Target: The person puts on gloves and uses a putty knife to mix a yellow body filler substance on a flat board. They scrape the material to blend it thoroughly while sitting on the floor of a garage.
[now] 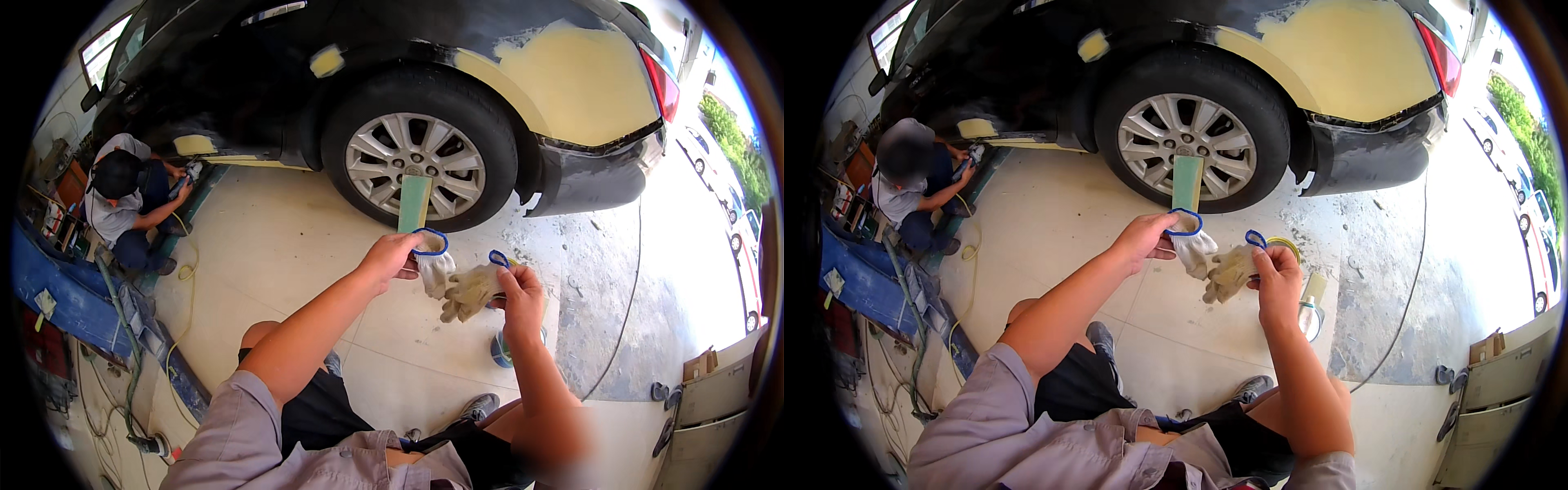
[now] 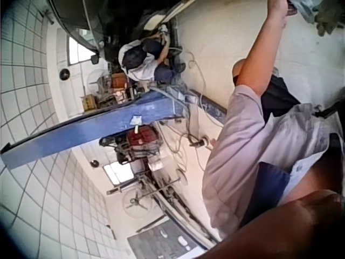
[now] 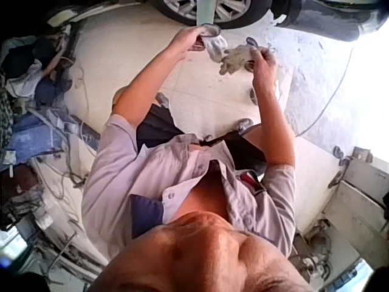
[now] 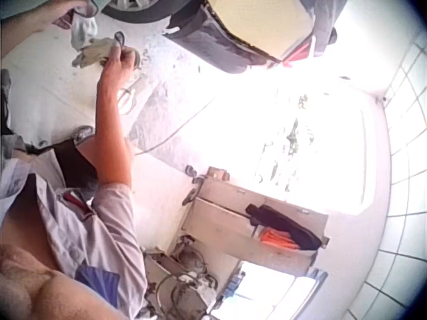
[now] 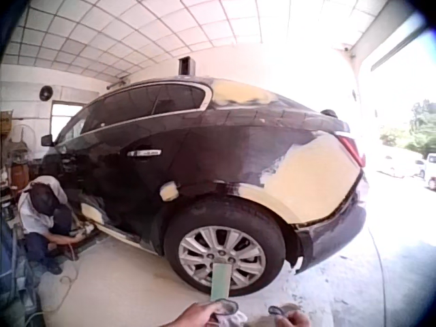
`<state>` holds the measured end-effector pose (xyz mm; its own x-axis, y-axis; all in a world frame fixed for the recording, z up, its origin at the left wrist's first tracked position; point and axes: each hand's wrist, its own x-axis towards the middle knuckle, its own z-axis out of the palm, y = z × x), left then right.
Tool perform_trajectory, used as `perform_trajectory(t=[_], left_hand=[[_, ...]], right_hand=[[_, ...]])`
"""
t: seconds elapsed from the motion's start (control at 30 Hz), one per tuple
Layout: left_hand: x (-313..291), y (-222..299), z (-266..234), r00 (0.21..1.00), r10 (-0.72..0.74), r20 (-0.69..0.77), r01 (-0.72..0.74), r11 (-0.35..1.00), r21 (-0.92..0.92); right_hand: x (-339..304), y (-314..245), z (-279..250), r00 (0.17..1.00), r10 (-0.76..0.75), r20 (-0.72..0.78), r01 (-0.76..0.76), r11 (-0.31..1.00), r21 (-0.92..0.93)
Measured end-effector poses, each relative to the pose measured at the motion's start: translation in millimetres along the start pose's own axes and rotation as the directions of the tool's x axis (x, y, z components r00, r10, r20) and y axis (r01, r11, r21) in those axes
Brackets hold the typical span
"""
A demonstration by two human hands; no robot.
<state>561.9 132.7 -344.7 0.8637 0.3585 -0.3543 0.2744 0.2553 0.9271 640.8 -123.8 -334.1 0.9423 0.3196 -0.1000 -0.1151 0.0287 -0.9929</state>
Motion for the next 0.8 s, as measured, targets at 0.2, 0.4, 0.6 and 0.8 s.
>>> perform_trajectory(t=[0.2,0.4,0.6,0.8], left_hand=[[21.5,-6.3,-21.7,0.957,0.289,0.014,-0.259,0.836,0.483],[-8.4,35.1,-22.7,0.916,0.304,0.263,-0.388,0.496,0.777],[0.8,32.1,-33.0,0.928,0.277,0.250,-0.373,0.686,0.624],[3.8,25.1,-33.1,0.918,0.247,0.309,-0.376,0.786,0.490]], right_hand=[[-10.2,13.5,22.8,1.000,0.010,-0.014,-0.009,0.994,0.111],[-4.3,12.8,-0.6,0.998,0.059,0.013,-0.059,0.998,0.027],[-2.1,18.1,-0.6,0.998,0.066,0.009,-0.066,0.995,0.079],[-4.7,11.8,-2.7,0.997,0.053,0.050,-0.060,0.986,0.156]])
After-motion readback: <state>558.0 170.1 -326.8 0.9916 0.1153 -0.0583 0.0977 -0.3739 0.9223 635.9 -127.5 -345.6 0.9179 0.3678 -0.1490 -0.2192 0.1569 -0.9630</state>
